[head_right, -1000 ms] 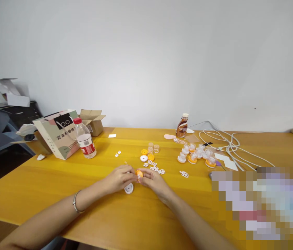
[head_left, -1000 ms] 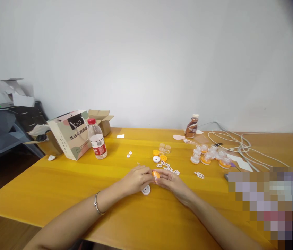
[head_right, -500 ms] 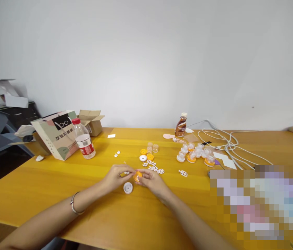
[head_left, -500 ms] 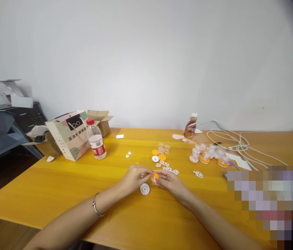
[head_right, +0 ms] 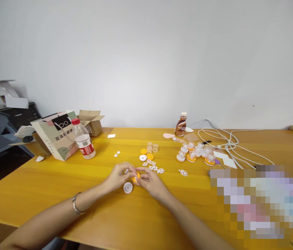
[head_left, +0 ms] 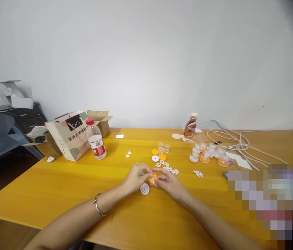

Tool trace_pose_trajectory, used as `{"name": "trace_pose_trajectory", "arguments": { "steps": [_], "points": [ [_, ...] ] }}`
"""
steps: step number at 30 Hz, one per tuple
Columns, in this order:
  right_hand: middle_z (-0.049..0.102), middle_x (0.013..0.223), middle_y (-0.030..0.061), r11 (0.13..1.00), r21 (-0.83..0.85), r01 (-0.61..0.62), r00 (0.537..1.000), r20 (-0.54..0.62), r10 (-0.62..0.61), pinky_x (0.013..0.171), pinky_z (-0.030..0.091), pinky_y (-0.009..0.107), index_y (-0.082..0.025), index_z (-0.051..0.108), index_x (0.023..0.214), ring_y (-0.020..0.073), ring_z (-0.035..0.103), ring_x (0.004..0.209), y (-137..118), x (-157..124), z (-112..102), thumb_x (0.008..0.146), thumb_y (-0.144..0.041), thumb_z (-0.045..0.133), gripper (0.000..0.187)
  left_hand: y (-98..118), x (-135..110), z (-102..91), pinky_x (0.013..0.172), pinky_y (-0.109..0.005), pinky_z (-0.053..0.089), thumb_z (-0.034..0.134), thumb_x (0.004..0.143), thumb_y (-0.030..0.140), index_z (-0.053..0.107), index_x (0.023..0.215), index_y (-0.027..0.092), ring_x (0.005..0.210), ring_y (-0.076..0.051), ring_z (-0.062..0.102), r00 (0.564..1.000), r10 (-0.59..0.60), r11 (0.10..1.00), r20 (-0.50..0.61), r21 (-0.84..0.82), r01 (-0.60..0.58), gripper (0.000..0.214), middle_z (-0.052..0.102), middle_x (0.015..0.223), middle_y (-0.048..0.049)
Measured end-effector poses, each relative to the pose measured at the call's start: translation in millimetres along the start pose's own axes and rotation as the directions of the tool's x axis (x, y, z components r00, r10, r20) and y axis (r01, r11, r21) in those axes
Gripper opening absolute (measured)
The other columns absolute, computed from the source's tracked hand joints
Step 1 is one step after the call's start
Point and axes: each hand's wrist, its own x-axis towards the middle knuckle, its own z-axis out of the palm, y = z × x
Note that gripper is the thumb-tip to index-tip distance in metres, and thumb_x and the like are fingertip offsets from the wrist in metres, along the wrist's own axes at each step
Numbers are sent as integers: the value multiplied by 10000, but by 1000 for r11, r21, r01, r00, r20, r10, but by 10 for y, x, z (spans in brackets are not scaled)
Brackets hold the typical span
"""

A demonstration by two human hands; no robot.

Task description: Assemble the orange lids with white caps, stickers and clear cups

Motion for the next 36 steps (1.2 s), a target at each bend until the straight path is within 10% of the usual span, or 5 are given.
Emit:
{"name": "trace_pose_trajectory", "arguments": {
  "steps": [14, 22, 31, 36],
  "points": [
    [684, 796, 42, 995, 103, -2, 1000, 13, 1, 883, 413, 396, -201, 537, 1006, 207, 639, 840, 12, 32, -79, 614, -389, 699, 463, -7, 22, -51, 705, -219, 423, 512, 787, 225, 532, 909, 153, 796, -127, 559, 999, -31, 997, -22, -70, 29, 143, 608, 859, -40],
    [683, 843, 52, 999, 12, 34, 993, -111, -33, 879, 422, 363, -205, 552, 1025, 201, 621, 878, -40, 46, -170, 587, -384, 712, 499, 104, -150, -361, 718, -251, 399, 668, 639, 343, 578, 978, 210, 796, -165, 530, 897, 53, 943, 438, 275, -190, 375, 553, 924, -35],
    [689, 844, 50, 996, -63, 61, 981, -180, -71, 848, 445, 362, -200, 553, 1021, 210, 624, 879, 5, 59, -142, 612, -359, 689, 460, -11, 60, -357, 705, -250, 431, 590, 750, 245, 485, 1046, 159, 739, -111, 554, 929, -22, 894, 368, -409, 183, 326, 576, 860, -40],
    [692, 859, 55, 995, -69, 79, 985, -149, -88, 855, 446, 369, -194, 554, 1012, 216, 629, 880, 12, 43, -82, 615, -338, 684, 442, -18, 38, -265, 696, -254, 449, 623, 725, 250, 476, 1001, 153, 754, -121, 579, 962, -42, 878, 271, -449, 164, 328, 582, 873, -45]
  ]
}}
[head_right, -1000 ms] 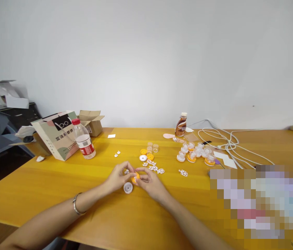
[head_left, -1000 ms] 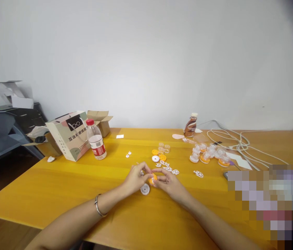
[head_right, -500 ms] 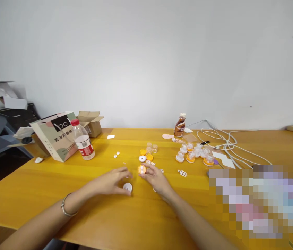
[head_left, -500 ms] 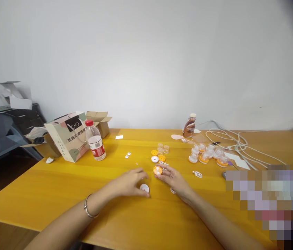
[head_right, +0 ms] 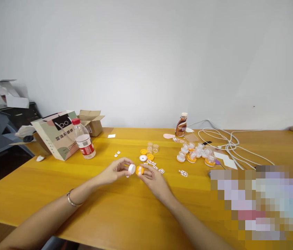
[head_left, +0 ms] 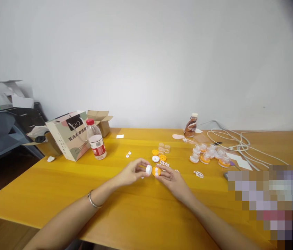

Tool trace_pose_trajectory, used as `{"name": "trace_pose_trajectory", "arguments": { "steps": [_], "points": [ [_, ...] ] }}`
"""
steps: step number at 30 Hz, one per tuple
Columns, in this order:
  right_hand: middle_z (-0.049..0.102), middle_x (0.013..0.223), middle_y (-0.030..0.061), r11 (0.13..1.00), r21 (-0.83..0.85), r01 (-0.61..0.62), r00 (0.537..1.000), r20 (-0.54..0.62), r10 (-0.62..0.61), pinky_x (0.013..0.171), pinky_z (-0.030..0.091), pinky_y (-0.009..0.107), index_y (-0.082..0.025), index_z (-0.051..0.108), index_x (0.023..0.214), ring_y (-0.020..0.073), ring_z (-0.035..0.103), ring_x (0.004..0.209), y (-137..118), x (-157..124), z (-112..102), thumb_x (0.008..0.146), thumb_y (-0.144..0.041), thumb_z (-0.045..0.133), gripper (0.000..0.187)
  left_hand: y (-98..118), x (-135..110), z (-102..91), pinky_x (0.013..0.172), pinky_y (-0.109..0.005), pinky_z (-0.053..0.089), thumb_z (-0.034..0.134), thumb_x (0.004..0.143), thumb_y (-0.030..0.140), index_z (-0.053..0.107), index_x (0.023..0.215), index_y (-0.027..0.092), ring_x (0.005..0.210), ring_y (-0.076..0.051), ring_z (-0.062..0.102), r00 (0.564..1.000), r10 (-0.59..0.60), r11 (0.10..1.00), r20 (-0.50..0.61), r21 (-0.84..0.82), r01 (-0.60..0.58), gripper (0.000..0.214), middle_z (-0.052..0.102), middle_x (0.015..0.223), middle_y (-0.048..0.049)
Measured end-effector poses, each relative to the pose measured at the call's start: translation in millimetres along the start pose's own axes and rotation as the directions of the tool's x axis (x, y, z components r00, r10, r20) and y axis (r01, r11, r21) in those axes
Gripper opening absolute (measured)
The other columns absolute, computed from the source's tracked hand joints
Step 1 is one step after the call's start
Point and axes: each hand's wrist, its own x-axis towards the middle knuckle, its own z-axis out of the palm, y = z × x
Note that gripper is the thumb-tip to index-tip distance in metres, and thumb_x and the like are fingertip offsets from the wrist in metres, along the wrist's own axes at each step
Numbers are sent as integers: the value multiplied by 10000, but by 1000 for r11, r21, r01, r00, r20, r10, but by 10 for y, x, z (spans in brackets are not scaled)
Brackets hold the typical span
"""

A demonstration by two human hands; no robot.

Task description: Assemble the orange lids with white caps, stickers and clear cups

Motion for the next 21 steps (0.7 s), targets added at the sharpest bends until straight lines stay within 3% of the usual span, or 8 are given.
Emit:
{"name": "trace_pose_trajectory", "arguments": {
  "steps": [4, 7, 10, 14, 21],
  "points": [
    [693, 871, 51, 1000, -10, 25, 999, 37, -25, 849, 461, 383, -201, 560, 1018, 215, 645, 837, -6, -20, 43, 623, -327, 676, 430, 20, -44, 107, 779, -283, 455, 603, 740, 235, 491, 1017, 156, 844, -149, 587, 996, 88, 968, -24, 238, -80, 309, 596, 957, -76],
    [693, 882, 45, 998, -29, 47, 996, 71, -45, 857, 464, 393, -207, 569, 1026, 212, 648, 826, -6, -33, 67, 639, -302, 664, 410, 43, -72, 162, 781, -279, 456, 576, 759, 226, 517, 1025, 163, 826, -148, 581, 985, 170, 874, -24, 465, -139, 279, 603, 930, -69],
    [694, 891, 35, 997, -48, 59, 995, 80, -55, 866, 462, 394, -218, 569, 1044, 211, 645, 841, 12, -43, 81, 662, -268, 638, 391, 25, -83, 187, 754, -272, 458, 559, 771, 222, 530, 1023, 163, 809, -153, 576, 977, 210, 795, -28, 586, -154, 260, 603, 912, -69],
    [690, 924, 20, 985, -125, 116, 990, 88, -106, 856, 469, 399, -249, 569, 1078, 223, 633, 884, 51, -56, 80, 696, -228, 582, 382, -21, -83, 203, 719, -256, 459, 561, 770, 237, 563, 944, 161, 776, -151, 571, 974, 225, 756, -23, 635, -160, 190, 604, 858, -58],
    [679, 969, -3, 880, -404, 250, 968, 84, -237, 825, 477, 388, -309, 576, 1092, 224, 631, 870, 32, -111, 62, 738, -180, 500, 384, 9, -86, 249, 666, -225, 458, 590, 746, 280, 591, 802, 147, 707, -136, 585, 973, 203, 843, -107, 525, -118, 145, 622, 770, -34]
  ]
}}
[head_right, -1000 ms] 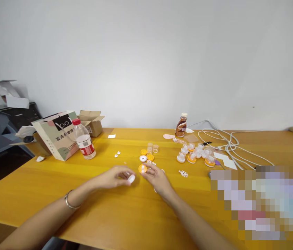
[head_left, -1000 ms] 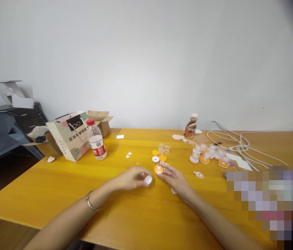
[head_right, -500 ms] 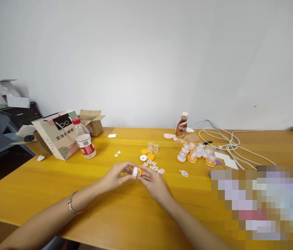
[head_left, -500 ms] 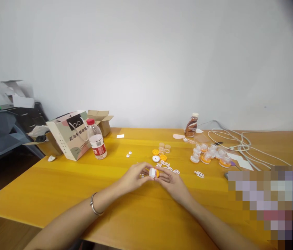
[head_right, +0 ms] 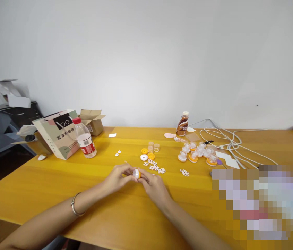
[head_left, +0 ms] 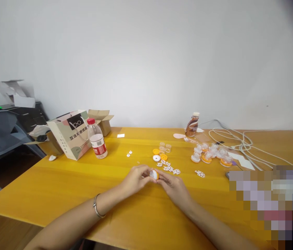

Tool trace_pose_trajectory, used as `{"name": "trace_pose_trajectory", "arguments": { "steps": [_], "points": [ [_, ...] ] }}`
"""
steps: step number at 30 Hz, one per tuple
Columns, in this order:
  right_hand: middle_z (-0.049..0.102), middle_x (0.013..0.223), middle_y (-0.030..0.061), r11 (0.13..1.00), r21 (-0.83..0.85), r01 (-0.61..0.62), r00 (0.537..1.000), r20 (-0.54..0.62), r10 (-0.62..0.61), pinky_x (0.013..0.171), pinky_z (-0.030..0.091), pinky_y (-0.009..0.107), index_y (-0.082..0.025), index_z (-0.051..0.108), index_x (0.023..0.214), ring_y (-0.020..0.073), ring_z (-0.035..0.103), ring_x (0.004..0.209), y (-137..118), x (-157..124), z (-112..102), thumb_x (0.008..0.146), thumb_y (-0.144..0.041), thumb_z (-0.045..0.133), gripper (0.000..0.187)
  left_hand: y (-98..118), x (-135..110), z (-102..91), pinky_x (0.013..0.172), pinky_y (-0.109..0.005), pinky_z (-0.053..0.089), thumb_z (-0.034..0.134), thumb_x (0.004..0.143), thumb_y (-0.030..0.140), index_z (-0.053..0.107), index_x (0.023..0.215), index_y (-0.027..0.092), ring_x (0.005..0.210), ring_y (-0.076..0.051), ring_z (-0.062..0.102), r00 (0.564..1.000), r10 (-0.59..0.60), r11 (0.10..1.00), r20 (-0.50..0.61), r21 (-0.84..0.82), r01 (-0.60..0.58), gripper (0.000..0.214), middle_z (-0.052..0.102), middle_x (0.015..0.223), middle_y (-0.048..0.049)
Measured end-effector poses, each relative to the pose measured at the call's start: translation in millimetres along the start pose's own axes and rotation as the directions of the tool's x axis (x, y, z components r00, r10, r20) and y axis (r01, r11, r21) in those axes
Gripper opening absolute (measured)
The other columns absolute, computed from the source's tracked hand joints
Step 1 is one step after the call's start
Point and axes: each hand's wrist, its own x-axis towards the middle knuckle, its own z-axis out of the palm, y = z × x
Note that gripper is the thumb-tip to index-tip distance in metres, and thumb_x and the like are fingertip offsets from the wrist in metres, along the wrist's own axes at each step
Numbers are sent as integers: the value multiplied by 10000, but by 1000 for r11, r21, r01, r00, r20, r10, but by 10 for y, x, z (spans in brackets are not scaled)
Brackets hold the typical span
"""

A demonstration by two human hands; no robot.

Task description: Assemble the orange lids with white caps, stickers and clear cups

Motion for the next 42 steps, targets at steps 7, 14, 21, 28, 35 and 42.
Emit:
{"name": "trace_pose_trajectory", "arguments": {
  "steps": [7, 14, 21, 28, 35, 42],
  "points": [
    [665, 1007, -27, 982, -167, 88, 993, -58, -99, 816, 475, 363, -348, 569, 1092, 226, 629, 871, 19, -51, 24, 757, -194, 481, 379, -17, -18, 89, 673, -238, 469, 593, 740, 262, 587, 810, 143, 726, -148, 612, 996, -84, 978, -37, -197, 75, 138, 654, 785, -38],
    [664, 1005, -36, 992, -93, 83, 996, -34, -86, 823, 475, 358, -365, 577, 1069, 226, 625, 885, 12, -46, -6, 743, -187, 501, 379, 22, -51, 70, 699, -235, 451, 573, 760, 279, 588, 855, 154, 718, -132, 574, 998, 20, 999, -62, -26, -22, 158, 612, 791, -33],
    [647, 1042, 4, 991, 132, 5, 1000, 6, -6, 860, 466, 366, -292, 560, 1085, 216, 602, 955, 29, -10, 36, 747, -227, 511, 347, 21, -31, 54, 667, -218, 441, 575, 745, 292, 575, 908, 147, 717, -127, 554, 998, 10, 1000, -55, -25, -11, 218, 608, 796, -33],
    [685, 798, 40, 989, 111, -99, 994, 56, 93, 717, 495, 332, -213, 537, 1000, 197, 641, 742, 25, 151, -302, 731, -317, 547, 288, -67, 1, 57, 634, -204, 424, 577, 676, 196, 574, 894, 140, 699, -127, 546, 999, -16, 998, 27, 66, 14, 225, 602, 791, -28],
    [613, 691, 48, 859, -481, -175, 983, -128, 128, 600, 438, 300, -168, 594, 748, 194, 565, 635, 278, 287, -891, 655, -360, 578, 214, 12, -99, 17, 718, -235, 416, 594, 695, 304, 599, 881, 192, 756, -151, 536, 943, 87, 923, 322, 331, -198, 217, 562, 828, -26],
    [582, 796, 41, 842, -536, -62, 988, 86, 128, 670, 422, 284, -178, 589, 848, 177, 546, 712, 440, 236, -817, 660, -231, 571, 196, -84, 64, 43, 824, -280, 403, 460, 824, 366, 541, 1034, 179, 905, -178, 512, 973, 125, 896, 194, 398, -195, 292, 556, 946, -62]
  ]
}}
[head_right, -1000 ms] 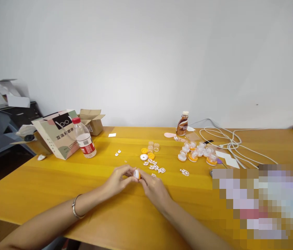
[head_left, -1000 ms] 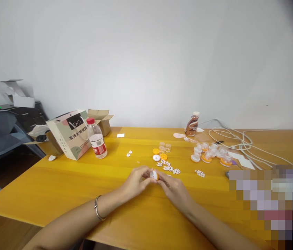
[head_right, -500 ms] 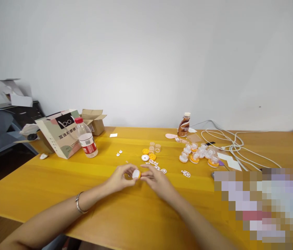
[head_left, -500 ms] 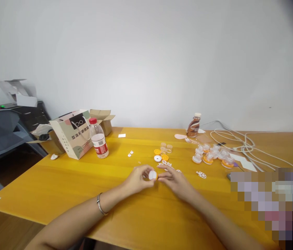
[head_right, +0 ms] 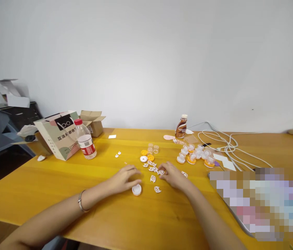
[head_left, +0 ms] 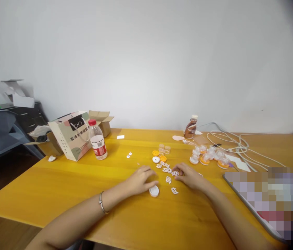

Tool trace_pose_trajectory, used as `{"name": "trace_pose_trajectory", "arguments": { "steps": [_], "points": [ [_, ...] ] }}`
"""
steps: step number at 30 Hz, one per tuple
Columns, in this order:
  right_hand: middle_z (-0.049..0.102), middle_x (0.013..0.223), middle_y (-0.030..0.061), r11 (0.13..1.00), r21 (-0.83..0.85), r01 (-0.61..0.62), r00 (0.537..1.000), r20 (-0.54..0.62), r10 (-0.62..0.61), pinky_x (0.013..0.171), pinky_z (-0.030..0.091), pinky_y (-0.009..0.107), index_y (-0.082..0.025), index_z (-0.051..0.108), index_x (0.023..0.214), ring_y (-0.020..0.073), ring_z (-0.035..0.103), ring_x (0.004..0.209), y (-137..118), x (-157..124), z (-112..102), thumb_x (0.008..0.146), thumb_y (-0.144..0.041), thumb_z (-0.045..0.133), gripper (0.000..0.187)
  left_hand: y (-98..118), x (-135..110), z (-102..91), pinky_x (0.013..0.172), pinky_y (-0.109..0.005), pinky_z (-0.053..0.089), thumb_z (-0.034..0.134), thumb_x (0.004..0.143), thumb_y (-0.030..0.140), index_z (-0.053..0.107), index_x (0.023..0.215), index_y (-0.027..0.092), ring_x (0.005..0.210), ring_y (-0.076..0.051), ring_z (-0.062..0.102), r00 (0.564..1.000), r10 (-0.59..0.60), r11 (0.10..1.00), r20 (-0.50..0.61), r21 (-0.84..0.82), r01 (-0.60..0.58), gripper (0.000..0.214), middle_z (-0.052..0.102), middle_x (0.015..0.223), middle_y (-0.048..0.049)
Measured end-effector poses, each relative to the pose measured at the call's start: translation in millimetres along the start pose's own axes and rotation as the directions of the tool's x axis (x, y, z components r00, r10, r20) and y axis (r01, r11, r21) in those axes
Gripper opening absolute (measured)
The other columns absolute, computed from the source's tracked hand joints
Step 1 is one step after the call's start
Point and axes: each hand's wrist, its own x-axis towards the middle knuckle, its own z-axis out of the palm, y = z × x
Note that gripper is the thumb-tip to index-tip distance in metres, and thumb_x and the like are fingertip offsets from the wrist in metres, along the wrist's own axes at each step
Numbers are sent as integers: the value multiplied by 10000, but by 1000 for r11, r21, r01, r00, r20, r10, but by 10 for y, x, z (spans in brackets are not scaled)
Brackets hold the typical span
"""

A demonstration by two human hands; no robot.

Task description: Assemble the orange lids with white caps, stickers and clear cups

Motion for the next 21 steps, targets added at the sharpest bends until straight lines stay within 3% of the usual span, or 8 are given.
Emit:
{"name": "trace_pose_trajectory", "arguments": {
  "steps": [6, 10, 12, 14, 17, 21],
  "points": [
    [599, 726, 29, 998, 9, 69, 997, 30, -69, 610, 403, 271, -189, 609, 783, 166, 535, 651, -168, -22, -1, 720, -276, 524, 137, -240, 405, 192, 860, -291, 391, 460, 826, 233, 536, 1037, 174, 961, -182, 496, 994, 79, 991, -80, 113, -70, 232, 541, 1038, -73],
    [602, 621, 16, 998, 69, 8, 1000, 17, -9, 537, 376, 256, -175, 614, 687, 149, 514, 559, -256, -29, -11, 729, -293, 505, 166, -297, 553, 317, 793, -282, 414, 445, 836, 232, 588, 890, 168, 877, -179, 522, 996, 83, 984, -45, 159, -75, 166, 577, 898, -62],
    [598, 590, 3, 981, 192, -29, 999, -7, 31, 516, 373, 247, -172, 606, 671, 138, 507, 529, -270, -11, 1, 716, -324, 529, 177, -287, 552, 342, 773, -285, 413, 433, 840, 227, 594, 821, 160, 849, -180, 527, 996, 77, 984, -46, 163, -68, 176, 581, 849, -62],
    [598, 581, -9, 913, 402, -64, 997, -23, 80, 506, 386, 240, -171, 588, 674, 125, 515, 508, -279, 13, 25, 702, -378, 551, 211, -268, 510, 331, 762, -284, 411, 444, 830, 221, 585, 777, 153, 833, -179, 531, 996, 45, 993, -79, 117, -35, 165, 585, 833, -62],
    [608, 564, -18, 716, 691, -103, 989, -7, 149, 529, 423, 239, -175, 563, 700, 116, 546, 504, -314, 32, 81, 663, -425, 605, 255, -249, 392, 264, 721, -257, 415, 452, 817, 215, 559, 773, 152, 775, -151, 544, 990, -32, 999, -139, -4, 32, 132, 597, 806, -44],
    [633, 626, -13, 494, 859, -135, 975, 26, 221, 594, 470, 255, -192, 572, 822, 126, 604, 573, -415, 3, 174, 612, -372, 686, 299, -266, 206, 171, 589, -212, 418, 476, 809, 287, 544, 792, 142, 627, -106, 534, 965, -216, 927, -149, -343, 154, 161, 601, 728, -21]
  ]
}}
